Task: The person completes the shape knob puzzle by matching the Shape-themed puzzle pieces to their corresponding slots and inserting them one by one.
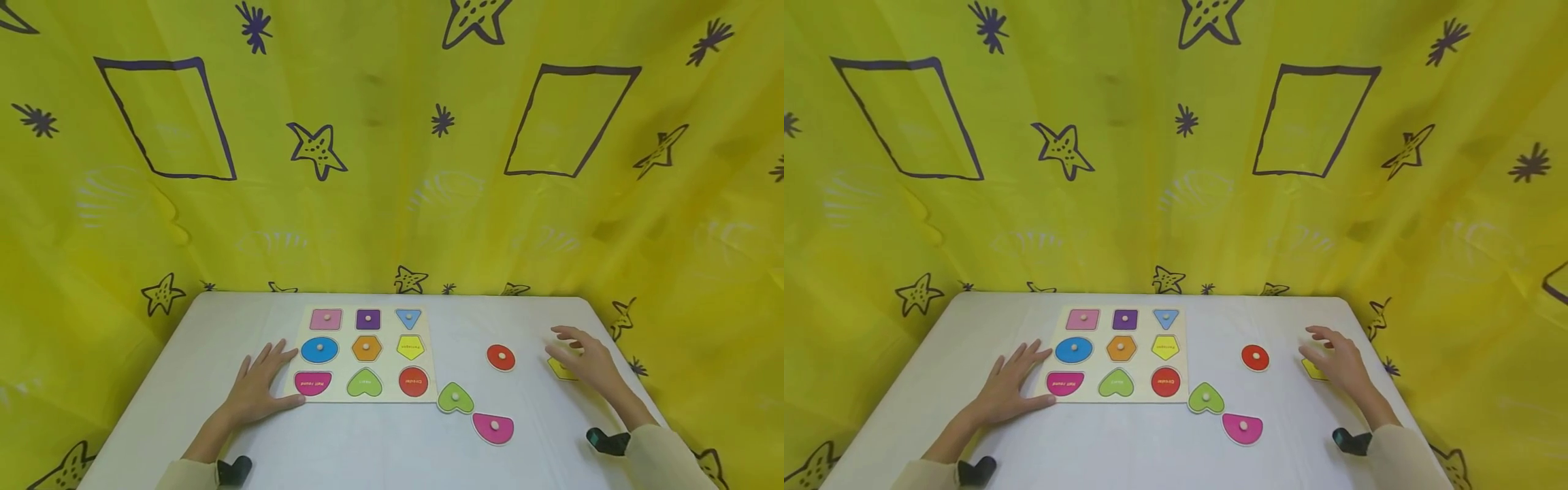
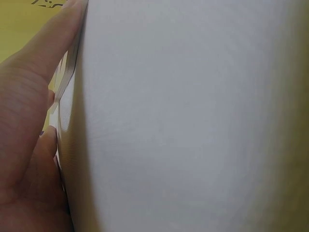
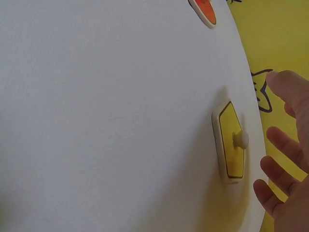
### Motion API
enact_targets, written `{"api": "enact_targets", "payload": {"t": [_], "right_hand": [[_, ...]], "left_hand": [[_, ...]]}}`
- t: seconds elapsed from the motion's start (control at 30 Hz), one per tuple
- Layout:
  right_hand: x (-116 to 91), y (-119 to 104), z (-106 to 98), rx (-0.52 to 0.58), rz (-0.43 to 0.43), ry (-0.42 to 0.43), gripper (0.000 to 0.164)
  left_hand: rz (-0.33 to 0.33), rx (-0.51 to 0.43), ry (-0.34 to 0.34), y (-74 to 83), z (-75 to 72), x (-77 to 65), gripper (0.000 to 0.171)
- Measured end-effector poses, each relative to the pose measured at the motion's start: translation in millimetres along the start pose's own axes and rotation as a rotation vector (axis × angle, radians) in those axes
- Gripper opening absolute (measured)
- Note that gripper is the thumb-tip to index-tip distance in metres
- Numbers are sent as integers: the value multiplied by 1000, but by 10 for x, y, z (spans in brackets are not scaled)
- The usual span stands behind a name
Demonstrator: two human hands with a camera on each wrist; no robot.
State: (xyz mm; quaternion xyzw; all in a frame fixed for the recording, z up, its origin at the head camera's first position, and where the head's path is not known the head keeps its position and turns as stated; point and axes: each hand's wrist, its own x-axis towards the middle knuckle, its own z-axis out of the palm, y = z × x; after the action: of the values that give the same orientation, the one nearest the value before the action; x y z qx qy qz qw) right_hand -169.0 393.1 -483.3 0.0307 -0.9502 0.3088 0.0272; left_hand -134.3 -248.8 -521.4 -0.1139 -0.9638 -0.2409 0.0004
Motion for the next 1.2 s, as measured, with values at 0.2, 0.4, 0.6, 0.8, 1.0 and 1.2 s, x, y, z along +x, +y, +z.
{"api": "enact_targets", "payload": {"t": [0.2,0.4,0.6,0.8,1.0,1.2], "right_hand": [[-136,67,-4,13,47,-30,60],[-227,153,29,44,53,-37,60],[-275,236,39,58,66,-53,60],[-294,286,43,41,37,-31,48],[-297,335,65,36,27,1,39],[-297,355,87,15,12,49,32]], "left_hand": [[-1,10,0,-3,15,11,99],[1,6,6,7,13,1,99],[-3,0,2,7,19,2,99],[-5,3,1,-11,42,11,100],[4,5,11,-10,40,13,99],[-1,14,6,1,25,6,99]]}}
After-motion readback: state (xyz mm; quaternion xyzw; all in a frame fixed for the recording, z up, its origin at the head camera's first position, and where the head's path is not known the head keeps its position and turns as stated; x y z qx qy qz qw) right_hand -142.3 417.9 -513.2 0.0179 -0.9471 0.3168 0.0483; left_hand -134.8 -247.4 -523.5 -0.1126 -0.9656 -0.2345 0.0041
